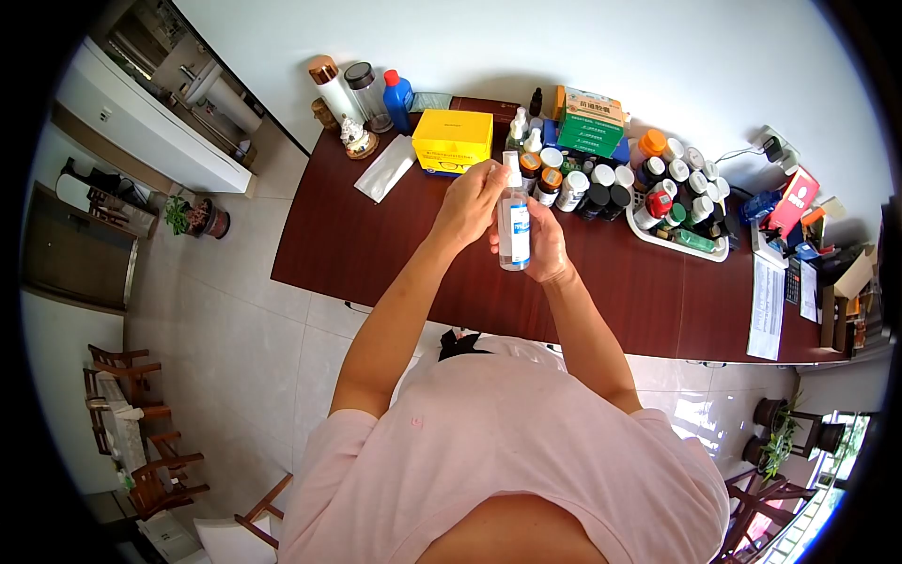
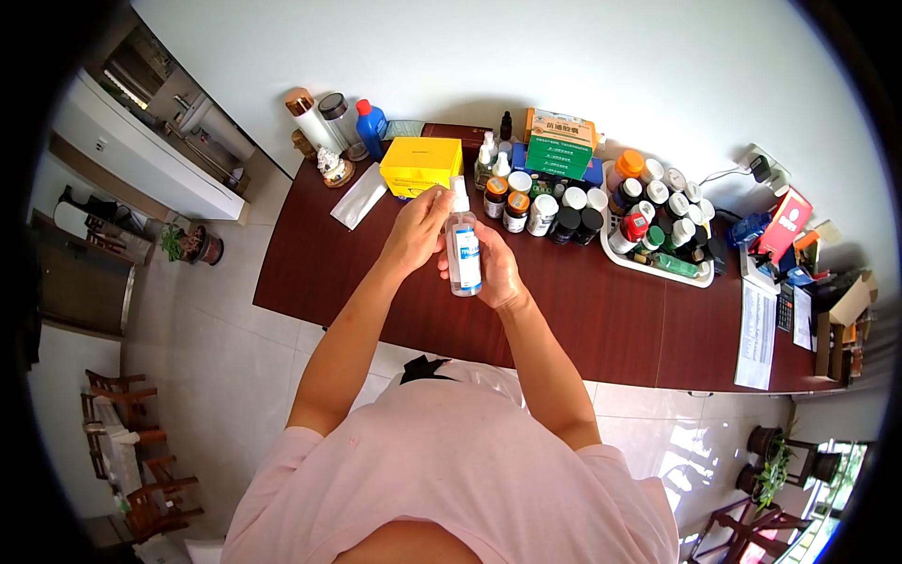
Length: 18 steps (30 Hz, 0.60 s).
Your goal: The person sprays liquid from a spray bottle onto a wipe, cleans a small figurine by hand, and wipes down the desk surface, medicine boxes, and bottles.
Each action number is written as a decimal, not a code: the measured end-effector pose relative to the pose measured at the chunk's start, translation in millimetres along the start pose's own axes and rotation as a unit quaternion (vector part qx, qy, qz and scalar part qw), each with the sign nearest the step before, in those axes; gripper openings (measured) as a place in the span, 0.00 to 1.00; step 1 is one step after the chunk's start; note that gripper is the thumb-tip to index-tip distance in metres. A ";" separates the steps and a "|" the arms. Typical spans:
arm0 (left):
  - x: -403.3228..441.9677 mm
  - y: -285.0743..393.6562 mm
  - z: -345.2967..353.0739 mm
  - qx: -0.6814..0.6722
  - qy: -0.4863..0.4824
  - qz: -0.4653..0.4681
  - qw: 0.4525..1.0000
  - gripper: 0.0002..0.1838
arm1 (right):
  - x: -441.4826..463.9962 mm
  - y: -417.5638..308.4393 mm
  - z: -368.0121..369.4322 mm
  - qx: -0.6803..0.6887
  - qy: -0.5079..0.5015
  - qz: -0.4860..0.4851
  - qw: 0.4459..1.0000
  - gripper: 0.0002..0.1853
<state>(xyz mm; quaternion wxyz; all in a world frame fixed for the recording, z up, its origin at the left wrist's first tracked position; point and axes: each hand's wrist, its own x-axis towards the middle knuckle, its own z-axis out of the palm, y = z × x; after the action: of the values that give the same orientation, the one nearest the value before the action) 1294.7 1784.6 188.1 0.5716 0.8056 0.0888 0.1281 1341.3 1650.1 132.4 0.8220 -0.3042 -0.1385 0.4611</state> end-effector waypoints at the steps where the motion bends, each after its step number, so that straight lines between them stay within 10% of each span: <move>1: -0.2 0.8 -0.2 -0.002 0.000 -0.003 1.000 0.21 | 0.2 -0.1 0.2 0.001 0.000 0.000 1.000 0.25; 18: 1.3 -1.7 -1.2 -0.016 -0.014 -0.034 0.999 0.21 | 1.8 1.7 -3.1 -0.003 0.001 0.001 1.000 0.25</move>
<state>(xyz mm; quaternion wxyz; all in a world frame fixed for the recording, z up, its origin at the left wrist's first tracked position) 1295.5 1786.6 187.1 0.5898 0.7944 0.1062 0.0990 1342.8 1651.1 128.9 0.8208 -0.3073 -0.1385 0.4611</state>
